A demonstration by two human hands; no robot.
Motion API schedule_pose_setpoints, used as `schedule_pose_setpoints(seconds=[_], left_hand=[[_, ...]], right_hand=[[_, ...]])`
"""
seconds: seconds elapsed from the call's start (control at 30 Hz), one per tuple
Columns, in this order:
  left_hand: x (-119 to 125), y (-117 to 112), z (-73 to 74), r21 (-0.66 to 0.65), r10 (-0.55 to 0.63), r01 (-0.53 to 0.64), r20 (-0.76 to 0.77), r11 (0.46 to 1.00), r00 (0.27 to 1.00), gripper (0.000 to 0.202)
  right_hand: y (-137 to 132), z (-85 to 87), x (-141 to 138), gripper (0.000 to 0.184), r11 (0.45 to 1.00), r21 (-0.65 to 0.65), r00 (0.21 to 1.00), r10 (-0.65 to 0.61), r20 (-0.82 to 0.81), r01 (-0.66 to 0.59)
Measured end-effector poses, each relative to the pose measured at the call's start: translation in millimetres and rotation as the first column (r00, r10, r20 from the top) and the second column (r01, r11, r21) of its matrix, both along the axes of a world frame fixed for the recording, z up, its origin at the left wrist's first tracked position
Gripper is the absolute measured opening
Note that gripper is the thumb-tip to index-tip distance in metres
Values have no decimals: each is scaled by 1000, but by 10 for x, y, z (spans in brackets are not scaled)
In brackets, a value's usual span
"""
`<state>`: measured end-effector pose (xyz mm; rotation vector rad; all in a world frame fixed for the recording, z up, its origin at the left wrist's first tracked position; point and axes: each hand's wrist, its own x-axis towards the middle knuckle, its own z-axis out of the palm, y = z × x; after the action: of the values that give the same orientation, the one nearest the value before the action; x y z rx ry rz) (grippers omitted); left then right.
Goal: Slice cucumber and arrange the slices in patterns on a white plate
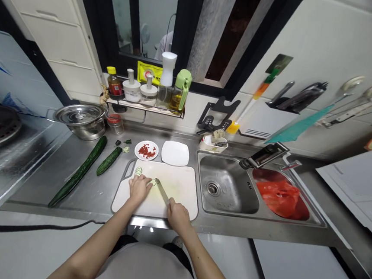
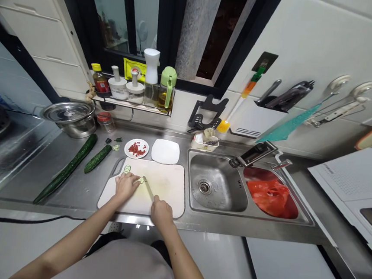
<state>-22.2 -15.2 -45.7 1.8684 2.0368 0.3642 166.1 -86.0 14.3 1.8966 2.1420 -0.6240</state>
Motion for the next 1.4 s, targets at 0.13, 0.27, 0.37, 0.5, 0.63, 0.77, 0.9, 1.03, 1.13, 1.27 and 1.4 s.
schedule_pose_setpoints(seconds=[0.13, 0.27, 0.37, 0.5, 0.63, 0.77, 0.9, 1.03, 1.13, 1.27, 1.4], left_hand=[[7, -11, 26, -19, -2, 2, -6, 1000, 1000, 27], [5, -19, 18, -19, -11, 10, -14, 1000, 1000, 28], [3, -20, 10, -20, -17, 17, -28, 1000, 999, 29], [1, -16, 11, -33, -28, 26, -43, 999, 999, 30], [1, -8, 8, -32, -26, 25, -43, 999, 999, 30], [7, 5, 3, -39, -28, 27, -34, 999, 999, 29], [10, 16, 4, -54, -28, 27, -32, 998, 999, 28], [10, 19, 5, -65, -18, 17, -29, 998, 999, 28], [16, 19, 5, -60, -13, 11, -26, 998, 1000, 27], [30, 24, 12, -40, 22, -24, -36, 999, 999, 26], [34, 40, 31, -59, 36, -38, -34, 998, 999, 23]], right_hand=[[-13, 1, -55, 24, 1000, -17, 1000, 23, 2, -23], [-16, 2, -63, 26, 998, -46, 999, 40, 14, -40], [-24, -5, -65, 28, 997, -53, 999, 52, 15, -51], [-29, -10, -79, 29, 996, -73, 999, 51, 14, -49], [-30, -4, -106, 31, 992, -113, 998, 52, 18, -50], [-8, -2, -132, 34, 988, -145, 998, 59, 22, -56], [30, -11, -138, 34, 985, -166, 998, 61, 26, -55], [52, -26, -147, 33, 984, -173, 998, 56, 16, -52], [62, -36, -170, 32, 985, -167, 999, 48, 14, -45], [78, -39, -187, 33, 986, -159, 999, 50, 4, -49], [95, -29, -183, 32, 987, -149, 999, 54, -3, -54]])
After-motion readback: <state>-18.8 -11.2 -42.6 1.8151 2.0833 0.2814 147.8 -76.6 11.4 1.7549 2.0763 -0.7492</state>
